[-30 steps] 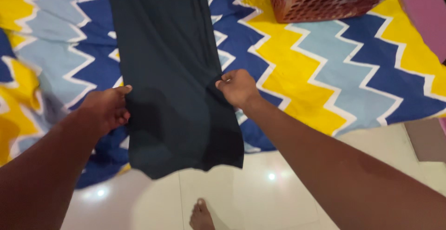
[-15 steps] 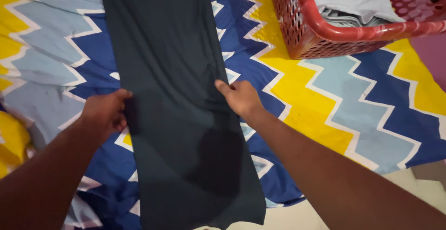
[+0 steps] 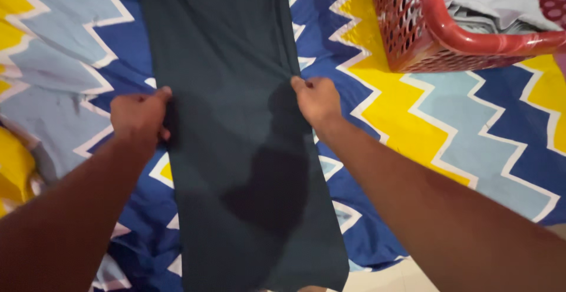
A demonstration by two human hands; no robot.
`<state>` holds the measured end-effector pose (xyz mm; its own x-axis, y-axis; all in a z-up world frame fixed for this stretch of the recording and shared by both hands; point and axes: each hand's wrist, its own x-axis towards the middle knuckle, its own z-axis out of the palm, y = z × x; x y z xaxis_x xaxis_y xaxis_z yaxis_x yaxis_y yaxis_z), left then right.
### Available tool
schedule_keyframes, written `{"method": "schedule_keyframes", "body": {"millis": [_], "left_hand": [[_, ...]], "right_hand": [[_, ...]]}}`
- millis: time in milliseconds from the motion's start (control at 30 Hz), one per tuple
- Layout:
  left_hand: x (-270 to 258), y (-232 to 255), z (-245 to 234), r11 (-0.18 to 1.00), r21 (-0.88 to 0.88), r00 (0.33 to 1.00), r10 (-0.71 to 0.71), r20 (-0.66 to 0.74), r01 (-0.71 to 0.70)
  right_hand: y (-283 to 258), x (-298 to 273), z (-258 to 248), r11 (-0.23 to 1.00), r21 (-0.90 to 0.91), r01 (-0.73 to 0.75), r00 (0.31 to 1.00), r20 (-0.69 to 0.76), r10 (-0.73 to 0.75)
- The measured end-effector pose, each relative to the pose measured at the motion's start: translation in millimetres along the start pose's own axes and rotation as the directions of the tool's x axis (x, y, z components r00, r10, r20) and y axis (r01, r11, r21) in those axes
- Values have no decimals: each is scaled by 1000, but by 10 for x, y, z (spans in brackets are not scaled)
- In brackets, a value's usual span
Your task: The person folds black trousers on a bed by hand, smoothing the fabric and folding the legs together before placing them into a red plastic basket. The person then picks up a blue-and-white checkered shirt from the bed and unfolds it.
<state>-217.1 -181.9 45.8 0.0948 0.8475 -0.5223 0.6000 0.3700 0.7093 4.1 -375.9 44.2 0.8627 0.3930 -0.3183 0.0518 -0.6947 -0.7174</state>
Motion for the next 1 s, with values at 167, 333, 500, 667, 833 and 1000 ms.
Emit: {"method": "schedule_keyframes", "body": {"millis": [167, 333, 500, 667, 833, 1000], "left_hand": [[171, 7, 57, 988, 8, 988, 155, -29, -155], [360, -12, 51, 998, 58, 1000, -5, 18, 4], [629, 68, 115, 967, 156, 947, 234, -221, -202], [652, 258, 164, 993, 97, 989, 77, -124, -65], [715, 321, 225, 971, 238, 987, 61, -147, -25], [813, 348, 440, 355, 776, 576, 817, 13, -521]], "right_hand": [[-189, 161, 99, 994, -70, 89, 995, 48, -86], [-189, 505, 188, 973, 232, -8, 995, 102, -16], [-383, 642, 181, 954, 288, -83, 993, 104, 54], [-425, 752, 131, 895, 404, -190, 973, 202, 116], [-413, 894, 182, 886, 462, -39, 992, 123, -20], [-520, 1192, 257, 866, 500, 23, 982, 153, -115]]}}
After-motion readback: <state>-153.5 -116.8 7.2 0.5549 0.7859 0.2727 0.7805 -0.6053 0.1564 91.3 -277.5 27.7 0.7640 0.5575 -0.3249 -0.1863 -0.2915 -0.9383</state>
